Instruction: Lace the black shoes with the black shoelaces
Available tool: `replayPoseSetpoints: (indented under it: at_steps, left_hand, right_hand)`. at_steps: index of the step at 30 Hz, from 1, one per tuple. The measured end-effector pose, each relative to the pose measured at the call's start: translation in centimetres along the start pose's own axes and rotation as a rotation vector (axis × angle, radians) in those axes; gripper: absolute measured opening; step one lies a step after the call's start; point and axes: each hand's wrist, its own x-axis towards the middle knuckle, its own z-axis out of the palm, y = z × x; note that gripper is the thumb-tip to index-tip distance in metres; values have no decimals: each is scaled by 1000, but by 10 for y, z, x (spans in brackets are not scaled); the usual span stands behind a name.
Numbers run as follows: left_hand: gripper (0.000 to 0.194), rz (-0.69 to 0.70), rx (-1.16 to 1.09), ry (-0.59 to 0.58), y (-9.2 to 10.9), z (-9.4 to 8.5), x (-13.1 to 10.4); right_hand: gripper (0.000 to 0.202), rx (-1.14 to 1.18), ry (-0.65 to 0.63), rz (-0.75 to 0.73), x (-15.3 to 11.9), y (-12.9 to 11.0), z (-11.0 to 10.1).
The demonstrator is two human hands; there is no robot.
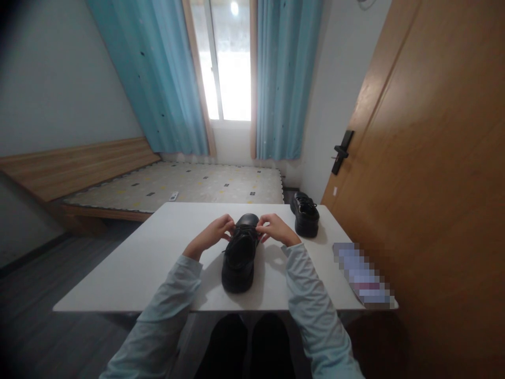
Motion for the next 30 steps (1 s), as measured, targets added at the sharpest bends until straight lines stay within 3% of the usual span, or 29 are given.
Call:
replayPoseSetpoints:
  at_steps: [7, 18, 25, 30]
  left_hand:
    - [25, -168, -231, -45, 1, -5, -5]
    - [22, -230, -324, -38, -5, -6, -5]
    - [23, -256, -378, -8, -5, -3, -4]
    - [23, -237, -373, -19, -5, -3, -4]
  right_hand:
    - [24, 94, 34, 18, 0, 5, -1]
    - [20, 141, 45, 105, 1, 12, -4]
    - [14, 126, 147, 122, 4, 13, -4]
    - [17, 87, 84, 146, 2, 12, -4]
